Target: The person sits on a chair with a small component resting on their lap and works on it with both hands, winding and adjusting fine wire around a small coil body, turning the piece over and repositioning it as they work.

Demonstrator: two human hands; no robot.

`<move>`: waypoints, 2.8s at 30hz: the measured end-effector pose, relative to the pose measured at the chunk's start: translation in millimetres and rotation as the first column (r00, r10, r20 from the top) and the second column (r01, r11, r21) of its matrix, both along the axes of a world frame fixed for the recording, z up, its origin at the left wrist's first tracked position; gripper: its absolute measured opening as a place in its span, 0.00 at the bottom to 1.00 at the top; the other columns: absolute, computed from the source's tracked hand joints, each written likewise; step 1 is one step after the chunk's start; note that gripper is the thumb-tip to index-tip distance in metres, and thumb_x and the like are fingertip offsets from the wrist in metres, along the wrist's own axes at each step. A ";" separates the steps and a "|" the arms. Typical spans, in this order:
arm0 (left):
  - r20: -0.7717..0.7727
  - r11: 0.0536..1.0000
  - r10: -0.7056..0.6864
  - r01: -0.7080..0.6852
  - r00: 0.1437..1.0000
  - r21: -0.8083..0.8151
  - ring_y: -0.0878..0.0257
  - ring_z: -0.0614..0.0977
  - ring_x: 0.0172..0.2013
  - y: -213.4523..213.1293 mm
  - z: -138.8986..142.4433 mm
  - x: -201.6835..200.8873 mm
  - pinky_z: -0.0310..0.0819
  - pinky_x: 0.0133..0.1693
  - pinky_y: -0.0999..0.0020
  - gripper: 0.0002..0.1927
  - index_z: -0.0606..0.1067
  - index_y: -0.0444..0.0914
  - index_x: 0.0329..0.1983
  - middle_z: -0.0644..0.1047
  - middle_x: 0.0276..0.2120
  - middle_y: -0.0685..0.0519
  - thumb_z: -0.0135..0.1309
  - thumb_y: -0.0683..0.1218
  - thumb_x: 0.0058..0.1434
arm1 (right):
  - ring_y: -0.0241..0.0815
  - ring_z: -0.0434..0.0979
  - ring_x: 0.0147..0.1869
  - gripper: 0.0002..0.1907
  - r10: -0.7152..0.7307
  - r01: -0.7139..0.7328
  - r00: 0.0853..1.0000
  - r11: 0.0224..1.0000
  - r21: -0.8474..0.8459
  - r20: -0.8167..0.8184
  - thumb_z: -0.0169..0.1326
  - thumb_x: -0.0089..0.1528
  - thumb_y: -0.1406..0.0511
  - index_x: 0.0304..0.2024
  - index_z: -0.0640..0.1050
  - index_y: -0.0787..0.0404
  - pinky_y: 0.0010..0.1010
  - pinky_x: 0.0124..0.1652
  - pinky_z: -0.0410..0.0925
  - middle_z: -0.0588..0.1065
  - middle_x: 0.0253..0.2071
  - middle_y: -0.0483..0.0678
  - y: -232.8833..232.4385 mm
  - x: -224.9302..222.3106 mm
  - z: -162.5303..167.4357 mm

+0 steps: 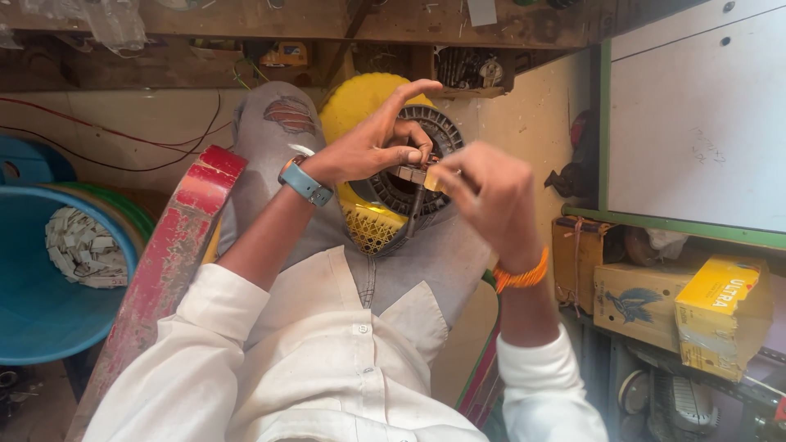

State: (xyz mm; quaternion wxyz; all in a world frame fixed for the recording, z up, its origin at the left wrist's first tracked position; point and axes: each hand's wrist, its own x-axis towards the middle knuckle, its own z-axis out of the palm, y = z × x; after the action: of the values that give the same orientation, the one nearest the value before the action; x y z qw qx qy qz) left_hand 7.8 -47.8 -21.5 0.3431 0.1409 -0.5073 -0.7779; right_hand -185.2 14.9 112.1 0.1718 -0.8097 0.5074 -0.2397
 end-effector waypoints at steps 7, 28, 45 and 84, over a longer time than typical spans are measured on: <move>0.040 0.988 -0.027 0.032 0.999 -0.153 0.69 0.78 0.47 -7.1 13.6 -1.6 0.74 0.56 0.68 0.40 0.51 0.44 0.76 0.72 0.49 0.59 0.59 0.41 0.66 | 0.32 0.59 0.23 0.06 -0.373 0.357 0.918 0.925 0.130 0.133 0.65 0.60 0.70 0.33 0.79 0.65 0.26 0.25 0.55 0.68 0.23 0.44 65.7 16.5 -22.0; 0.254 0.615 0.656 -0.309 0.711 -0.725 0.55 0.72 0.46 59.7 31.5 -19.4 0.67 0.53 0.59 0.24 0.78 0.44 0.50 0.78 0.45 0.57 0.66 0.36 0.49 | 0.31 0.64 0.23 0.05 -0.559 0.505 0.823 0.801 0.322 0.098 0.61 0.60 0.69 0.35 0.81 0.66 0.27 0.25 0.60 0.73 0.22 0.46 125.0 -7.7 -60.2; 0.182 0.575 0.675 -0.355 0.715 -0.737 0.55 0.73 0.48 59.5 12.7 -19.5 0.66 0.54 0.58 0.23 0.79 0.41 0.49 0.77 0.45 0.56 0.64 0.35 0.48 | 0.34 0.67 0.27 0.03 -0.232 0.224 0.970 0.968 0.110 0.066 0.59 0.65 0.71 0.38 0.80 0.68 0.28 0.29 0.60 0.73 0.26 0.49 -23.2 -13.7 -14.3; 0.037 0.993 -0.089 0.091 0.995 -0.081 0.69 0.80 0.47 -4.0 25.9 -1.6 0.75 0.52 0.71 0.18 0.70 0.37 0.56 0.80 0.42 0.54 0.59 0.41 0.65 | 0.24 0.52 0.25 0.05 -0.629 0.598 0.716 0.777 0.197 0.303 0.62 0.65 0.70 0.36 0.79 0.66 0.24 0.25 0.48 0.60 0.21 0.36 101.8 28.0 -59.2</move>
State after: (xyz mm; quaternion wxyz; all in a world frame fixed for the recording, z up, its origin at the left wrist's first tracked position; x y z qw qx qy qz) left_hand 6.1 -51.8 4.4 0.3047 0.1164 -0.5503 -0.7686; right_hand -157.2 116.7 52.9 0.2045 -0.5309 0.7173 -0.4022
